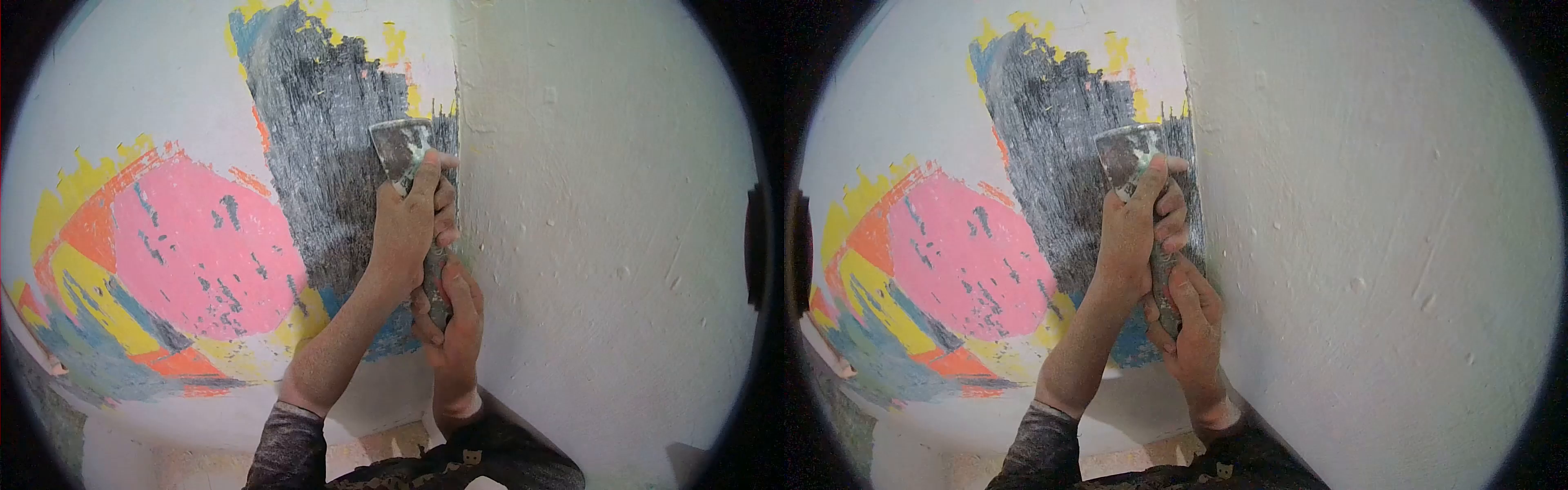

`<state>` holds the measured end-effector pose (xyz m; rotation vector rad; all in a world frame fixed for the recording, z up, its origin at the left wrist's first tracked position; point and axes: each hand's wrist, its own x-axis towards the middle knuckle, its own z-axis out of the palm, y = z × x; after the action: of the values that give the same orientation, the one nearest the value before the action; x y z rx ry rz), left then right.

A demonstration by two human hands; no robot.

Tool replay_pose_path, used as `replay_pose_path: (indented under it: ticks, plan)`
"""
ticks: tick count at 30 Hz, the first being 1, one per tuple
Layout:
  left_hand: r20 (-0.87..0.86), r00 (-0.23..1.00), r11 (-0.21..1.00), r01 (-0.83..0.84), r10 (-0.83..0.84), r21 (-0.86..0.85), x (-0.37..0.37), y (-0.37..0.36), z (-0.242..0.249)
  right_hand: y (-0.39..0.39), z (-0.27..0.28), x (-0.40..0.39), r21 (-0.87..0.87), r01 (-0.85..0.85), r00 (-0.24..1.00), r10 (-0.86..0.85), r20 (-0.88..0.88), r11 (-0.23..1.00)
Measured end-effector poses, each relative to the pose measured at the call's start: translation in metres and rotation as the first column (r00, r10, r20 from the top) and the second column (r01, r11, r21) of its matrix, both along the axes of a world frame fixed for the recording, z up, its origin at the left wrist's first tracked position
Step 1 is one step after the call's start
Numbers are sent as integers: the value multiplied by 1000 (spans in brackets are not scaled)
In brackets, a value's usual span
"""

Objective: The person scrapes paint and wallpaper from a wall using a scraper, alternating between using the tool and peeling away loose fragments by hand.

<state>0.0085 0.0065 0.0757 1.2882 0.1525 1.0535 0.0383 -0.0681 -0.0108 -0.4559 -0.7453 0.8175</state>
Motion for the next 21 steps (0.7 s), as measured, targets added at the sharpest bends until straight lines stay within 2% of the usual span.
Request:
replay_pose_path:
  ticks: [4,6,7,9,13,15,21]
  plan:
    - [-22,999,999,-34,33,-15,-4,-2,-13,2,-15,-2,36,-7,999,5,39,999]
    - [4,1000,997,-25,25,-70,-5,-4,-15,1,-15,-2,-32,97,988,-92,128,995]
    - [4,1000,997,-23,24,-79,-4,-5,-13,-1,-13,0,-42,98,987,-92,128,994]
    - [3,1000,1000,-16,16,-4,-2,-1,-4,-2,-6,4,37,-76,997,75,37,996]
    - [-3,999,999,-40,40,-15,-5,-3,-12,-2,-14,1,24,-65,997,64,44,998]
    - [-1,999,997,-52,52,-50,-4,-6,-10,-1,-11,-1,-47,27,999,-25,38,999]
    - [-11,998,998,-57,57,-7,-5,-3,-11,1,-10,1,7,-25,999,25,28,1000]
